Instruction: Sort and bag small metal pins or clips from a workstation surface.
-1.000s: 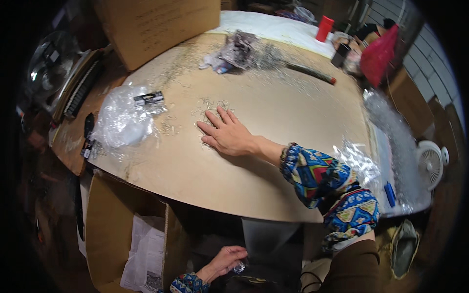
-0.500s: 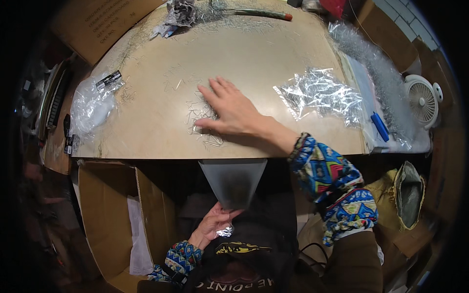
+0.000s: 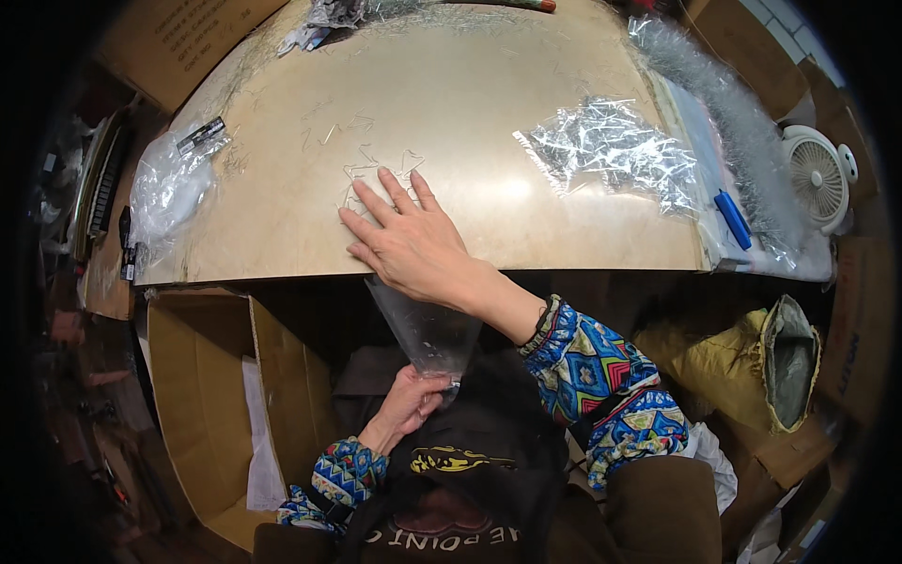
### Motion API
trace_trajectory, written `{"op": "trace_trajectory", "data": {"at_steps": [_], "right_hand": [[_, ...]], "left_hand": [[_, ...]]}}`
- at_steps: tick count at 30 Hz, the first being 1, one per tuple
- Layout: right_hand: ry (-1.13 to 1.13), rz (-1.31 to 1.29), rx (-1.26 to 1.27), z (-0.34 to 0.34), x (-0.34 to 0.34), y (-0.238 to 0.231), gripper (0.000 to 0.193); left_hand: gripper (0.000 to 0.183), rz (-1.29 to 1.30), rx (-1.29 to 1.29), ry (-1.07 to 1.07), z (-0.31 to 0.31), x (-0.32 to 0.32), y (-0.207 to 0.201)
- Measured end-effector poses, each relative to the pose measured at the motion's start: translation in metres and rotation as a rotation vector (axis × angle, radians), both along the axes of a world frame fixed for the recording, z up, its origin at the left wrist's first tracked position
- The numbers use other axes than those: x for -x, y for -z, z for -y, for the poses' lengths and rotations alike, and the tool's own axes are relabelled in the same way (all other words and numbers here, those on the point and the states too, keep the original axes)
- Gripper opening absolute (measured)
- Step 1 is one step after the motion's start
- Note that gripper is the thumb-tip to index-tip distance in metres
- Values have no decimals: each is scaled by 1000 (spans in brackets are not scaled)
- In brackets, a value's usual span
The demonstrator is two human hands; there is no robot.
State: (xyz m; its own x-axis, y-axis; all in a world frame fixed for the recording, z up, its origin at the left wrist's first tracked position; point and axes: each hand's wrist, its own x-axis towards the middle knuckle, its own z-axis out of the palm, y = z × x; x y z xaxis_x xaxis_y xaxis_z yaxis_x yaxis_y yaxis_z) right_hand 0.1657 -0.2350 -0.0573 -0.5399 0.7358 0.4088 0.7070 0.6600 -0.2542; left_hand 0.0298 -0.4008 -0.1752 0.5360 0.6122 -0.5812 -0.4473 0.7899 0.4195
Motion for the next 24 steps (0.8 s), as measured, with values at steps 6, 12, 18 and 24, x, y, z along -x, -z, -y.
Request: {"op": "trace_trajectory", "data": {"at_steps": [6,12,18,24], "right_hand": [[-26,57,132,43,-13,-8,41],[-237,-338,605,48,-46,-41,19],[-259,54,350,84,-43,6,30],[-341,153,427,96,-44,21,33]], "left_hand": [[20,6,-48,-82,-12,10,6],[25,63,-30,29,-16,17,4],[41,200,85,-27,-13,9,-12],[30,44,17,10,-11,10,8]]}}
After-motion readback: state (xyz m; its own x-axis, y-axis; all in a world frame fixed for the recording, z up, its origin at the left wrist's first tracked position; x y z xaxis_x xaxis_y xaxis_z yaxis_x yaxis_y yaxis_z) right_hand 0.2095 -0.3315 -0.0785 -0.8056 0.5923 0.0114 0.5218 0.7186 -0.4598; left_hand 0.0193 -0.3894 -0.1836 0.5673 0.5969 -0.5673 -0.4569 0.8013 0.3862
